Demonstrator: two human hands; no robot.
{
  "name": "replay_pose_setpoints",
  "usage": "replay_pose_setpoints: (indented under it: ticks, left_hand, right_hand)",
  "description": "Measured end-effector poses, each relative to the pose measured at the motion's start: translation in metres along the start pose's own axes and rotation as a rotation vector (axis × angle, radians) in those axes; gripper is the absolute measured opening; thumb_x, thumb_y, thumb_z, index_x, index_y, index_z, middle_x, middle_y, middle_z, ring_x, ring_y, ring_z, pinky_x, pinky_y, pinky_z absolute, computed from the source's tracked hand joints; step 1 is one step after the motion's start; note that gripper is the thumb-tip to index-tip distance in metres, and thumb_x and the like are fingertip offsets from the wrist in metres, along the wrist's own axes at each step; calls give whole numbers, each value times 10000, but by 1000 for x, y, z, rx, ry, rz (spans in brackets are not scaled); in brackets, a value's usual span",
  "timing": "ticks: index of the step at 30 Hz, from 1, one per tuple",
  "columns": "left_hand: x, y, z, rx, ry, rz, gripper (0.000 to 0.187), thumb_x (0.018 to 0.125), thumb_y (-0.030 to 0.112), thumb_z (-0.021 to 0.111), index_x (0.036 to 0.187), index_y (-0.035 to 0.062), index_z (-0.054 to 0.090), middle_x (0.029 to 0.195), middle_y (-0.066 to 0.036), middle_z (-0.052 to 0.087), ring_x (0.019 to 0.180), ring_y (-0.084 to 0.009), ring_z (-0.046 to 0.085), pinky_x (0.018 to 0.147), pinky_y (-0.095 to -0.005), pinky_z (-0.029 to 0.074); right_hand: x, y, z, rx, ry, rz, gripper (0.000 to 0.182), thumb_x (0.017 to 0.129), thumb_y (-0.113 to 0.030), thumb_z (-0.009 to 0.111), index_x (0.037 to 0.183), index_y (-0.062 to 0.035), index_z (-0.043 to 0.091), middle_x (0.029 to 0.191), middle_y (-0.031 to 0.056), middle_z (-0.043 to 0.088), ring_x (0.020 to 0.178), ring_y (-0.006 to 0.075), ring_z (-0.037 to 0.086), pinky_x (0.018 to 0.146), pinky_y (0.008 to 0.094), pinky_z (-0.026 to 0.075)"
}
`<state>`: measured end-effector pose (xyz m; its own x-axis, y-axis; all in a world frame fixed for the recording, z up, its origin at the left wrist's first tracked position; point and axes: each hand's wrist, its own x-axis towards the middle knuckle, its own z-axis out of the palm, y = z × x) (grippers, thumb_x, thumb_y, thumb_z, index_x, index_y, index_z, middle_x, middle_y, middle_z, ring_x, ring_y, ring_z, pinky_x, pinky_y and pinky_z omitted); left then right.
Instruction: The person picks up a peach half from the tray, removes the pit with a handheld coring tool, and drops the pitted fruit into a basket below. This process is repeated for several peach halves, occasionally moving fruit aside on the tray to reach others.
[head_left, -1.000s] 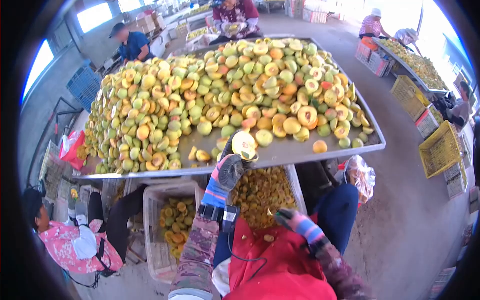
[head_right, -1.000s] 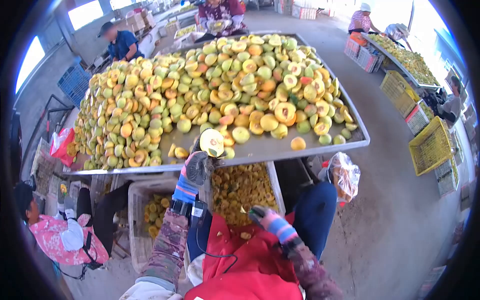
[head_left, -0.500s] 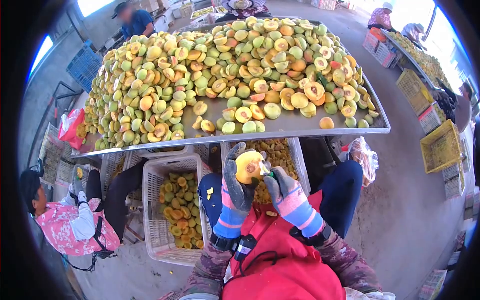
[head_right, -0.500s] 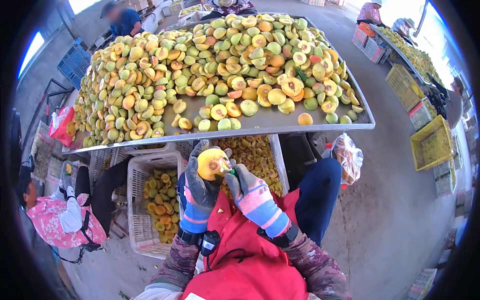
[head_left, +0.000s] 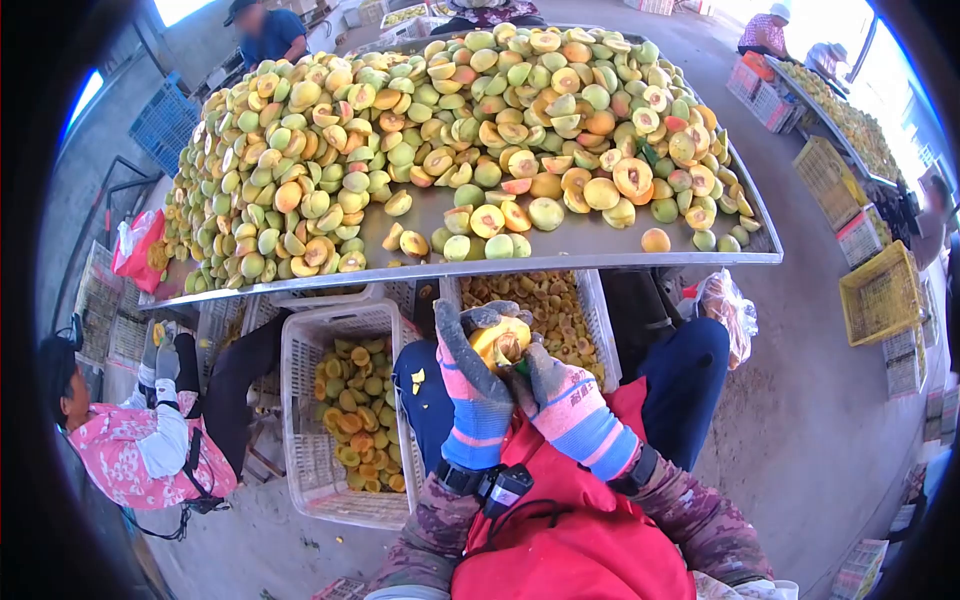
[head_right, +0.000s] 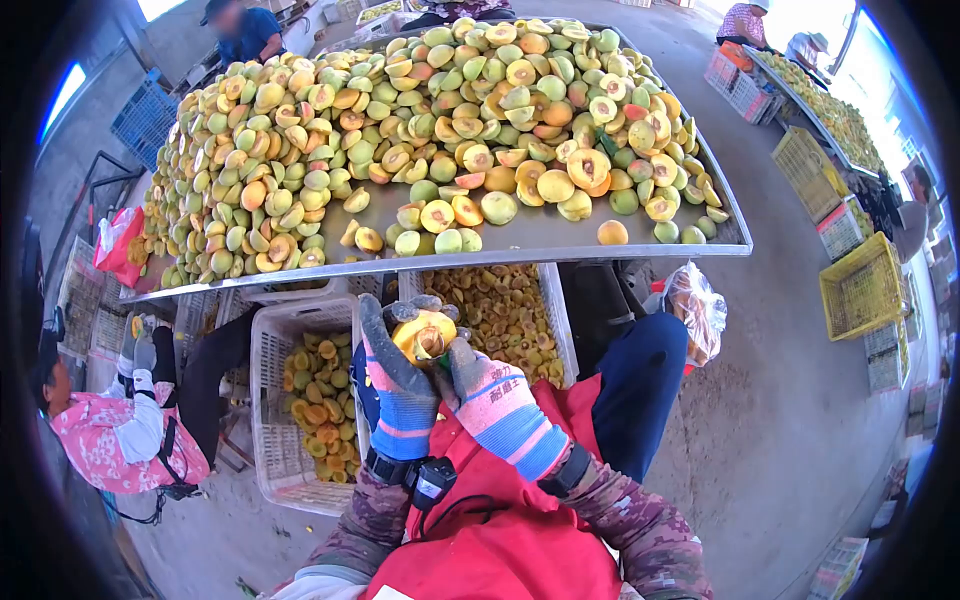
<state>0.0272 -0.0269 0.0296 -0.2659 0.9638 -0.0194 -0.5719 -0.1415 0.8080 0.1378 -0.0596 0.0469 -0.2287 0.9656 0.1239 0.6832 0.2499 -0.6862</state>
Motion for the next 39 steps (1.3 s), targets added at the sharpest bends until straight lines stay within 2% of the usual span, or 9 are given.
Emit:
replay_pose_setpoints:
  ticks: [7,16,19,22,25,27,30,35,39]
  left_hand:
    - [16,10,-5,161,-267,17,398,970,309,482,777,-18,599,771,-163,646,674,-228,641,616,-322,531]
    - [24,11,5,380,-293,146,423,954,310,515,743,-34,641,758,-130,662,672,-178,640,637,-277,511]
    - [36,8,-5,257,-363,-195,456,954,388,482,780,0,646,810,-148,659,738,-234,654,642,-322,528]
    - [49,-10,-18,-769,-551,-667,489,934,500,422,965,54,619,1003,-168,624,920,-365,619,745,-542,520]
    - [55,-4,-29,-543,-232,-548,433,937,480,429,1024,91,600,1093,-149,611,1046,-375,569,837,-600,479]
    - [55,3,-41,-564,-141,-534,440,929,445,474,1160,83,570,1142,-145,603,1090,-349,561,904,-607,444]
    - [57,1,-59,-590,-127,-453,411,934,418,478,1148,80,569,1124,-146,607,1039,-335,586,875,-578,475]
    - [46,7,-64,-500,-83,-372,356,948,379,463,1050,58,579,995,-111,619,989,-303,599,822,-532,515]
    - [28,14,-47,-73,21,103,420,963,408,415,1060,20,543,965,-131,617,951,-299,614,809,-460,534]
  right_hand:
    - [5,24,-6,401,-254,-119,212,869,-111,573,1005,33,498,736,191,593,665,369,602,599,393,472]
    - [16,36,-9,697,-528,82,254,921,-190,550,1058,23,539,733,57,587,648,104,512,600,293,450]
    - [15,46,3,296,-292,-258,271,924,-212,554,1084,7,543,733,18,571,646,83,513,581,268,442]
    - [18,41,-15,803,-798,139,266,926,-252,563,1096,-49,577,773,-8,578,659,58,527,581,247,450]
    - [4,85,2,1216,-818,436,276,928,-259,549,1103,-49,585,795,44,613,675,122,572,622,269,477]
    - [-16,145,47,128,-427,-69,261,913,-280,560,1036,-50,559,866,124,626,751,282,623,658,367,501]
    - [-17,139,39,-165,-315,54,274,887,-276,596,1027,-47,542,907,157,632,826,342,620,663,403,500]
    - [21,22,-1,336,-191,-28,299,839,-267,650,1020,-71,518,825,158,635,766,353,630,626,405,492]
    - [40,-5,22,-87,-35,-213,227,859,-256,597,990,-91,513,796,134,604,655,334,621,534,420,481]
